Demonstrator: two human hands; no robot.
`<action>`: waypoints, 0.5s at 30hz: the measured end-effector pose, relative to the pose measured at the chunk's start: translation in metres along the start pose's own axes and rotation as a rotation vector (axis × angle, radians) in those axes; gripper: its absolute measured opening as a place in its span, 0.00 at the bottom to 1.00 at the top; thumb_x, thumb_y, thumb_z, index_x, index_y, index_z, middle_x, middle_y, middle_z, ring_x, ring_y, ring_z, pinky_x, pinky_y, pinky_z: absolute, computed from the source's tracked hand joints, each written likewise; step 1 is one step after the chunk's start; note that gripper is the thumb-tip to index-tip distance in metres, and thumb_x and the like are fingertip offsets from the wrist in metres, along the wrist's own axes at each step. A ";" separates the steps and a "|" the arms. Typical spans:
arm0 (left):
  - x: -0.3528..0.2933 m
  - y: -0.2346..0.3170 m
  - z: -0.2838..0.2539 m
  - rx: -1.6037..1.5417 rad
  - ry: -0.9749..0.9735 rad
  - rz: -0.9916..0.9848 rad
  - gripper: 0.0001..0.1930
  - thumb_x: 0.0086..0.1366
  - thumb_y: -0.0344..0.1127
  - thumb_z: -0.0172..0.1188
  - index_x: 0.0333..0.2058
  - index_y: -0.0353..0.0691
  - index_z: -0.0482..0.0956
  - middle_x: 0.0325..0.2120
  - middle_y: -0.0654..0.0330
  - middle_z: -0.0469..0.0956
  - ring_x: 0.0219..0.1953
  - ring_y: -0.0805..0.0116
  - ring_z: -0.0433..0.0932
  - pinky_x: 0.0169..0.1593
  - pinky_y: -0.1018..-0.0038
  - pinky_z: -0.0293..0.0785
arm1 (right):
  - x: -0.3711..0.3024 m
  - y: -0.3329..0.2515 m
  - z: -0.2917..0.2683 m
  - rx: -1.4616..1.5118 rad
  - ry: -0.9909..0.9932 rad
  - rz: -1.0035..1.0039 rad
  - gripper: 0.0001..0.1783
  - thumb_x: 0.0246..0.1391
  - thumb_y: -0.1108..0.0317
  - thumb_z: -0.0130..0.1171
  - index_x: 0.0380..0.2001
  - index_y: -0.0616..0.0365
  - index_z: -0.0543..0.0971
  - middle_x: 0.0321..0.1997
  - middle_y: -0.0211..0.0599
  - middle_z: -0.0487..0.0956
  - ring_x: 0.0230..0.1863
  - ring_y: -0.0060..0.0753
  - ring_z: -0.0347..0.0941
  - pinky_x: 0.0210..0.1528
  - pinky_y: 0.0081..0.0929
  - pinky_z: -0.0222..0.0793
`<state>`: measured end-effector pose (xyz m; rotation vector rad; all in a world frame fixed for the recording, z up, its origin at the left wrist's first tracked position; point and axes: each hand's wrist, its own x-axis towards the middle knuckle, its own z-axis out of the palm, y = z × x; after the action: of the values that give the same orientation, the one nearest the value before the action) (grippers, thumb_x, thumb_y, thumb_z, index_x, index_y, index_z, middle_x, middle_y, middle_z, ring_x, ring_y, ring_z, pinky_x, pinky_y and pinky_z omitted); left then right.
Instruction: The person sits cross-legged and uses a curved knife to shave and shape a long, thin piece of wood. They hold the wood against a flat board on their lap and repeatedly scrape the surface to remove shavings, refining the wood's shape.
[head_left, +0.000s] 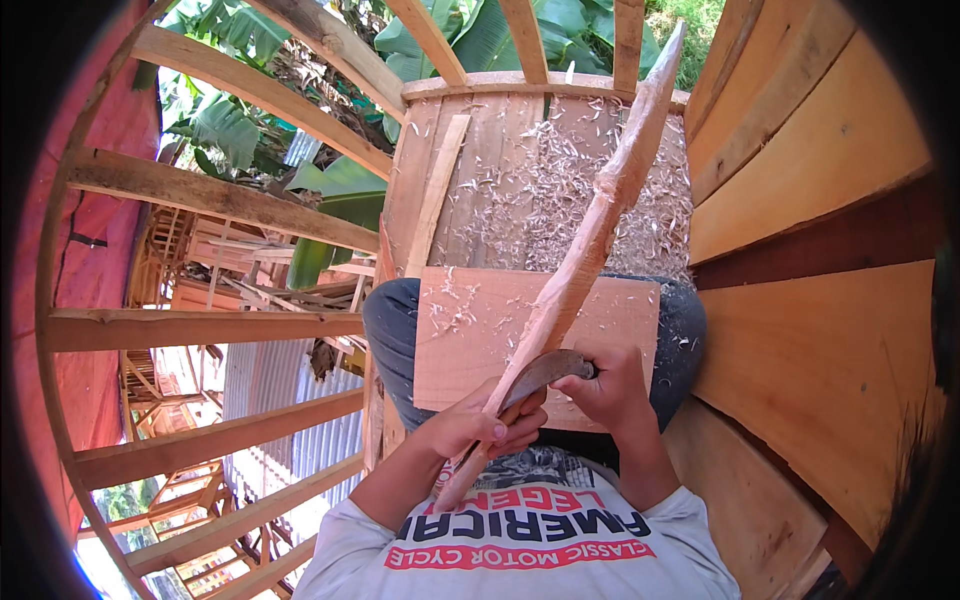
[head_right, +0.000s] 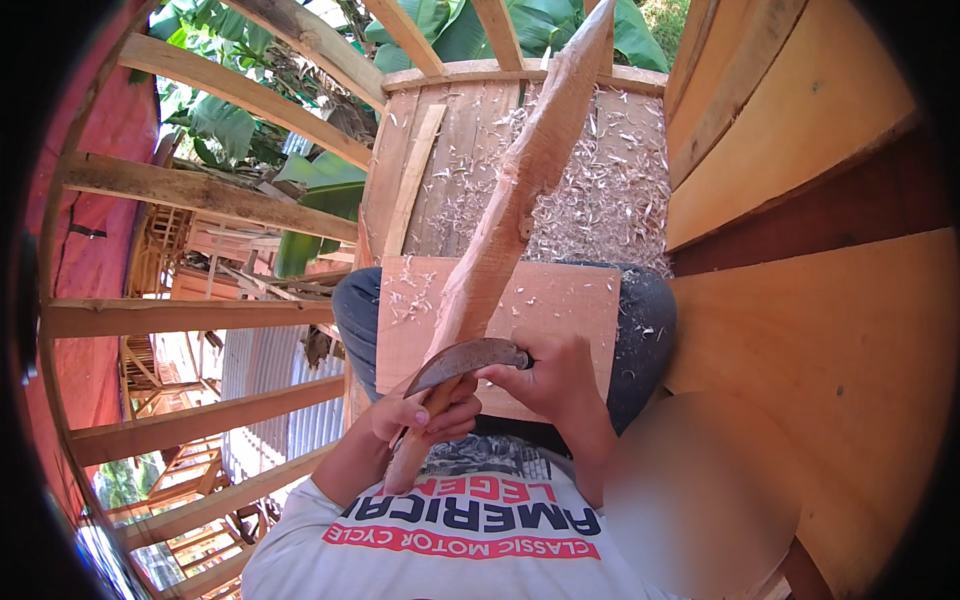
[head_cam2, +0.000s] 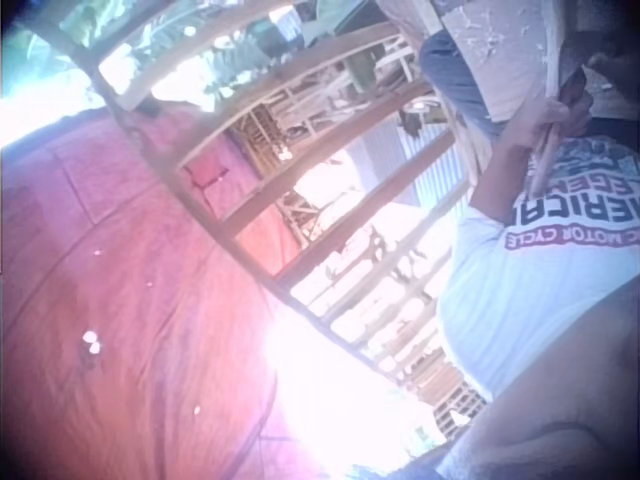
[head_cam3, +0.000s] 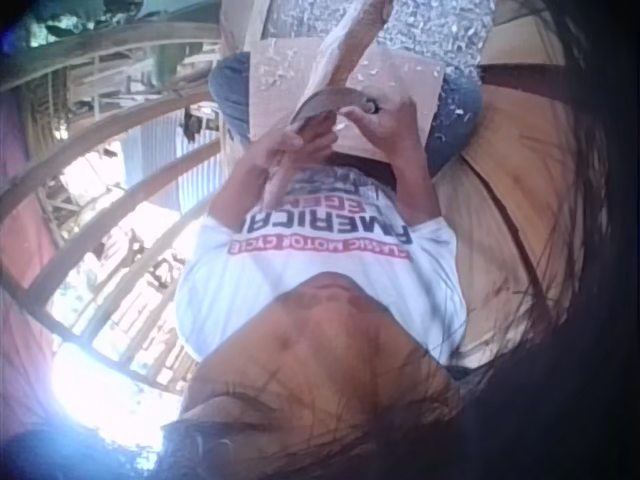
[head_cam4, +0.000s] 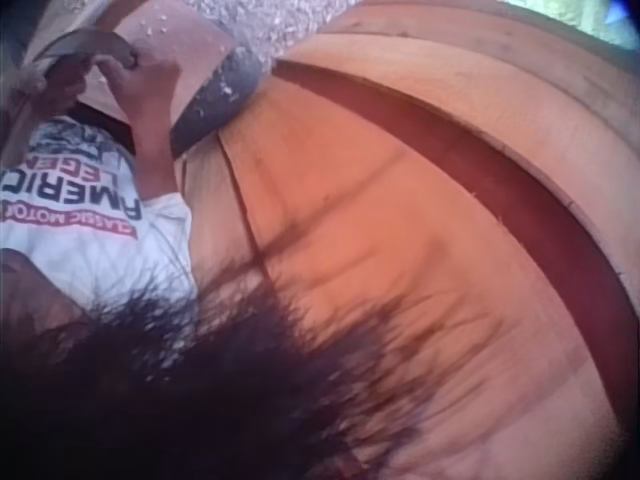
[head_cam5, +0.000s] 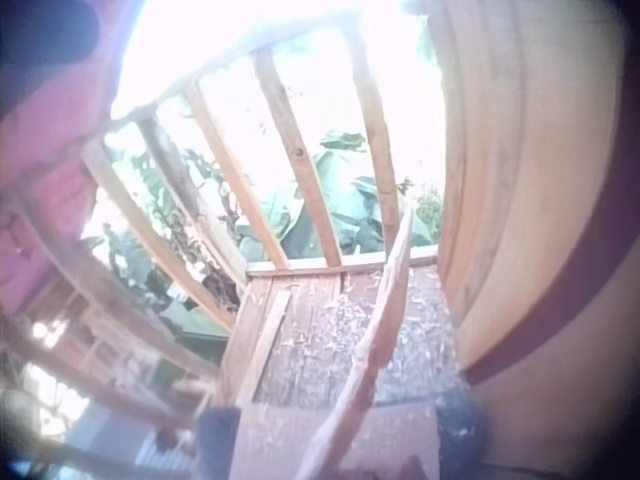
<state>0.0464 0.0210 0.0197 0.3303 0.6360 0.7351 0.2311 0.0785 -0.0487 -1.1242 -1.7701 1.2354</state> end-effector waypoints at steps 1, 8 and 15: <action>-0.002 -0.001 -0.001 0.010 0.000 -0.016 0.25 0.45 0.42 0.66 0.35 0.40 0.60 0.17 0.69 0.60 0.16 0.82 0.60 0.19 0.85 0.56 | 0.000 0.001 -0.002 -0.042 0.004 -0.024 0.34 0.38 0.35 0.64 0.14 0.61 0.75 0.09 0.39 0.68 0.13 0.36 0.69 0.17 0.29 0.61; -0.005 -0.014 -0.006 0.111 0.029 0.036 0.19 0.49 0.41 0.58 0.31 0.41 0.58 0.18 0.68 0.58 0.15 0.82 0.59 0.18 0.85 0.56 | 0.003 0.004 -0.008 -0.278 0.144 -0.106 0.41 0.29 0.26 0.61 0.11 0.60 0.68 0.09 0.39 0.60 0.11 0.40 0.62 0.16 0.30 0.56; -0.009 -0.029 -0.009 0.126 -0.066 -0.138 0.24 0.47 0.45 0.65 0.31 0.42 0.59 0.19 0.70 0.58 0.19 0.82 0.57 0.20 0.85 0.54 | 0.019 0.029 -0.038 0.068 0.424 0.112 0.40 0.44 0.26 0.51 0.10 0.55 0.61 0.09 0.22 0.58 0.11 0.17 0.53 0.14 0.25 0.43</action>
<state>0.0503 -0.0049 0.0026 0.4206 0.6378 0.5511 0.2652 0.1148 -0.0632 -1.3456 -1.3541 1.0194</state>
